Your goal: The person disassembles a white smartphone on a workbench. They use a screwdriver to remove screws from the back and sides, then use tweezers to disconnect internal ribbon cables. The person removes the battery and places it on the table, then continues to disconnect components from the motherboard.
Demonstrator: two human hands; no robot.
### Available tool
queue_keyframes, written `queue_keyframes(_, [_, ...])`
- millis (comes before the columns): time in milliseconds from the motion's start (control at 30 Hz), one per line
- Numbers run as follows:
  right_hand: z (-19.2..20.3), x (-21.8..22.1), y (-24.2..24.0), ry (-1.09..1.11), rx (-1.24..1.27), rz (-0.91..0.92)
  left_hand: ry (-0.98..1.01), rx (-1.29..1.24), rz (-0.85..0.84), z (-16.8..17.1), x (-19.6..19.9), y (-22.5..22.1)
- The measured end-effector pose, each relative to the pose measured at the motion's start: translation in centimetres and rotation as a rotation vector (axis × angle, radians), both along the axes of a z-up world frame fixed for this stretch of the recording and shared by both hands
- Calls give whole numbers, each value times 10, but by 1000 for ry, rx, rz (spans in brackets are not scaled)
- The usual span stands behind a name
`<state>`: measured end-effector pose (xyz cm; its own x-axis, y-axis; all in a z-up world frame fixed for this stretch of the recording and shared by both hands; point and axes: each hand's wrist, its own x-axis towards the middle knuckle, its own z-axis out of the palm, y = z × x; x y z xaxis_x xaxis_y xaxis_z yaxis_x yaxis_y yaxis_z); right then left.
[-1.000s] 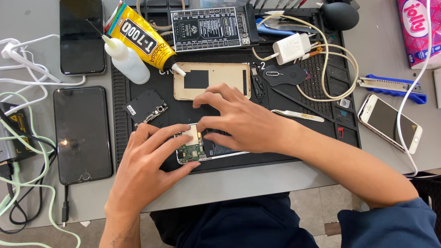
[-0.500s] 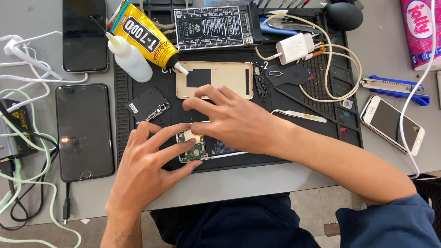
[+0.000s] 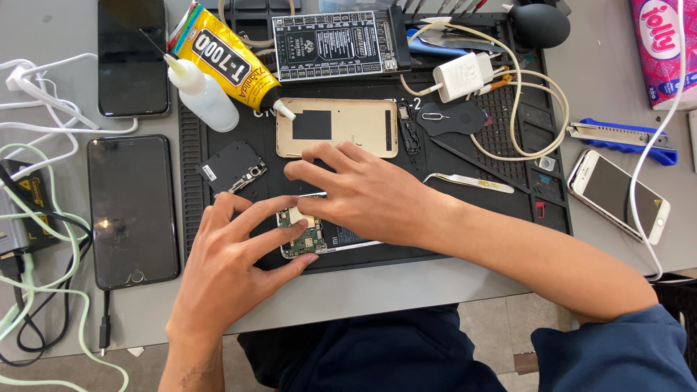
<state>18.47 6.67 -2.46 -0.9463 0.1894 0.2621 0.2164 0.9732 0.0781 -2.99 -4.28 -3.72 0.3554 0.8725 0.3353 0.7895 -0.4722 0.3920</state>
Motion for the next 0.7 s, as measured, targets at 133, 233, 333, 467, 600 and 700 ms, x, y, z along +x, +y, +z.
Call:
queue_keyframes(133, [-4, 0, 3, -17, -76, 11, 9, 10, 6, -3, -1, 0])
queue_keyframes(233, [-6, -1, 5, -18, -143, 12, 12, 0, 8, -3, -1, 0])
queue_keyframes(333, [-7, -1, 8, -50, -218, 26, 4, 4, 10, -3, -1, 0])
queue_keyframes(467, [-4, 0, 9, -25, -295, 41, 6, -8, 4, -2, -2, 1])
queue_keyframes(600, [-2, 5, 12, 47, -285, 7, -4, -4, 6, 0, 0, 1])
queue_keyframes(700, [-8, 8, 12, 19, -228, 22, -5, -1, 15, -2, 0, 0])
